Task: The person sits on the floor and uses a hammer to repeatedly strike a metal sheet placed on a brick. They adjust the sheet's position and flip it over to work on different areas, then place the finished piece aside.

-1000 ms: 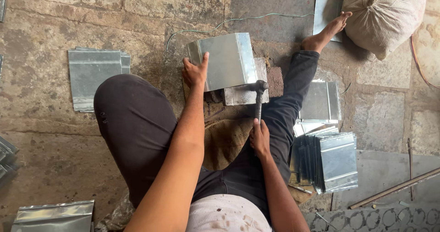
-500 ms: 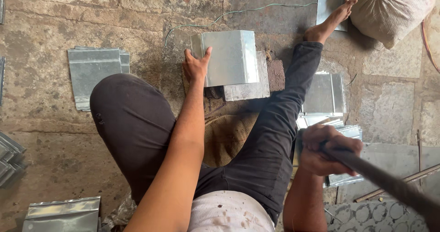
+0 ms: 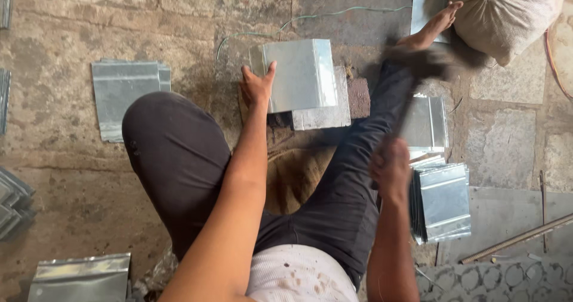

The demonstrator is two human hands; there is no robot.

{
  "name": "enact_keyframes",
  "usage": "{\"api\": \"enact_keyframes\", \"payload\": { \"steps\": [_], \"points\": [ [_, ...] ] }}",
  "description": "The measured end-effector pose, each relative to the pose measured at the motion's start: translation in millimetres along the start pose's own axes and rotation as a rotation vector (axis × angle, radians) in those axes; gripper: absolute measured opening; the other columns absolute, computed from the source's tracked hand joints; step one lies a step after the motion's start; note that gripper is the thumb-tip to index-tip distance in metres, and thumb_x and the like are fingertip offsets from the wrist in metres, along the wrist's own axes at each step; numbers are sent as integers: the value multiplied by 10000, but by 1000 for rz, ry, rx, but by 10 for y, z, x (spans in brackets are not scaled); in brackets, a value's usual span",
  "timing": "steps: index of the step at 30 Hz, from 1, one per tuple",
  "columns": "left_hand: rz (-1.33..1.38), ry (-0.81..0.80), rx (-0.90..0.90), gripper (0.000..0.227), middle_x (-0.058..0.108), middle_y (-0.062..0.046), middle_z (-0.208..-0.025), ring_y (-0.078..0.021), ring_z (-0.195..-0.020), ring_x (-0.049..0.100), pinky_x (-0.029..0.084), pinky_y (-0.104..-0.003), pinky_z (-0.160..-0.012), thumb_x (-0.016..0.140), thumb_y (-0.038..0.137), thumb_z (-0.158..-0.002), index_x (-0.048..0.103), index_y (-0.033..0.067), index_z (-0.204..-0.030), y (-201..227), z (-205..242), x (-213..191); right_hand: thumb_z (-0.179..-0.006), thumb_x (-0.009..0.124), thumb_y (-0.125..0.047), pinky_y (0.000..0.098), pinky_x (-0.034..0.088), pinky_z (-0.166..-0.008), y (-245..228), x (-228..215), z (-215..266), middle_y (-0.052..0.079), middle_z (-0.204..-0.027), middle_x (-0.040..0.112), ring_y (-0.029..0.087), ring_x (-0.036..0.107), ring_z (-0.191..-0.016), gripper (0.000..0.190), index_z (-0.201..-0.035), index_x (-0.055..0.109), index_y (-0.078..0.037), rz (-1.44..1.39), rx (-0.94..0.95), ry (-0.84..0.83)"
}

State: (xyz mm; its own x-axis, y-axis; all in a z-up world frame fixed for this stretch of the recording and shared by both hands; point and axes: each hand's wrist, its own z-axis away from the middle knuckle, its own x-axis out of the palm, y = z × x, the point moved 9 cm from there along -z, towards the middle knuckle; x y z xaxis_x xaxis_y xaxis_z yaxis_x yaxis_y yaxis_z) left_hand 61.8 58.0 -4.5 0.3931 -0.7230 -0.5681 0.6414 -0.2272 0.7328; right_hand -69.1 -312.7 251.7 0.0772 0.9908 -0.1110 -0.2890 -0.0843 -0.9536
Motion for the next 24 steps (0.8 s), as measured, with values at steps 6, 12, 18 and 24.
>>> {"api": "enact_keyframes", "payload": {
  "steps": [6, 12, 18, 24],
  "points": [
    [-29, 79, 116, 963, 737, -242, -1044, -436, -960, 726, 586, -516, -743, 786, 788, -700, 553, 48, -1271, 89, 132, 20, -1026, 353, -750, 277, 331, -389, -1115, -256, 536, 17, -567, 367, 96, 343, -388, 623, -998, 421, -132, -271, -858, 98],
    [10, -62, 59, 885, 744, -189, -958, -361, -848, 767, 617, -471, -660, 737, 785, -717, 547, 69, -1201, 136, 165, 8, -1117, 387, -549, 274, 354, -473, 402, 214, 56, -22, -627, 435, 106, 416, -500, 498, -895, 488, -115, 239, -796, 213],
    [-38, 15, 132, 880, 740, -201, -958, -383, -852, 750, 610, -491, -685, 734, 774, -758, 543, 54, -1226, 159, 98, 12, -1046, 480, -421, 252, 304, -366, 791, 249, 61, -39, -629, 450, 69, 398, -449, 320, -1017, 557, -112, 83, 258, 6],
    [-53, 130, 272, 926, 708, -216, -922, -359, -756, 734, 598, -437, -578, 781, 785, -745, 529, 7, -1181, -78, 261, 38, -1060, 392, -728, 234, 313, -402, -1103, -281, 578, 24, -660, 407, 99, 376, -472, 643, -1076, 486, -92, -254, -577, 65]
  ]
}}
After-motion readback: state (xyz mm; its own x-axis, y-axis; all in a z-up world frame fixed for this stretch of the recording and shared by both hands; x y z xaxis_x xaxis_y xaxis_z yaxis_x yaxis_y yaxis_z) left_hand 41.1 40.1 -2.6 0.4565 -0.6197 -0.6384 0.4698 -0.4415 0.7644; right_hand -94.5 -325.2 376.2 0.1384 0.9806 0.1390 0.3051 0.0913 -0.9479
